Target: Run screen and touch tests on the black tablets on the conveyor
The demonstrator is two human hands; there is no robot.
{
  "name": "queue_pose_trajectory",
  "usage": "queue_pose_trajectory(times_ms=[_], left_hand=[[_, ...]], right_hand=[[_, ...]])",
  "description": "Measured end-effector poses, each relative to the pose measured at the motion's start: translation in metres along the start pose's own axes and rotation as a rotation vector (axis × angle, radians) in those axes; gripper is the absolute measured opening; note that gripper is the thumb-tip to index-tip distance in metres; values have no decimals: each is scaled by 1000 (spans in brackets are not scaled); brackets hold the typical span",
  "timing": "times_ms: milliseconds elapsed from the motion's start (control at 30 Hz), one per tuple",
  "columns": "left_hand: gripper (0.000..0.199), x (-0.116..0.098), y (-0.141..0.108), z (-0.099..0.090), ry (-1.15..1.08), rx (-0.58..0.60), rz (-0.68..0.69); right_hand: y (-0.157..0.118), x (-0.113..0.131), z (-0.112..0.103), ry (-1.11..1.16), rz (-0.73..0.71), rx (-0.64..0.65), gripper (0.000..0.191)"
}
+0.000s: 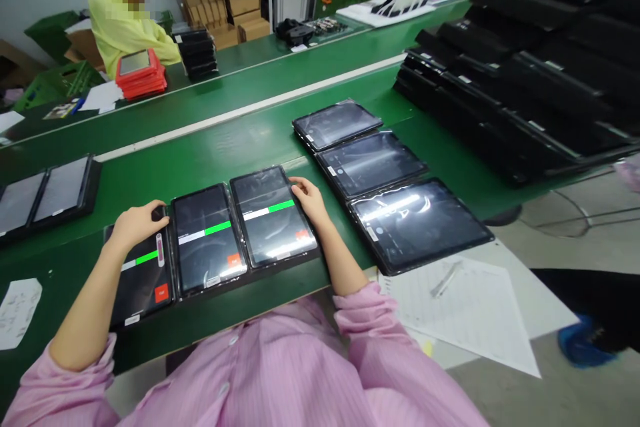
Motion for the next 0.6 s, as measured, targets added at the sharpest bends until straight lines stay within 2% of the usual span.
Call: queue_pose_trajectory(times_ms=[333, 600], left_hand=[[53, -5, -2, -1, 14, -43, -14], [53, 3, 18, -5, -38, 42, 74]], right_hand=[[3, 2, 1, 5, 5, 25, 38], [4, -1, 1, 23, 33, 54, 37]])
Point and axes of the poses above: each hand's wrist, its own y-axis towards the middle knuckle, its own z-axis out of the palm, x = y × z, the point moved 4 cm from there along y, towards the middle knuckle, and after that the axes turned 13 degrees about y, right-handed, at the moved point
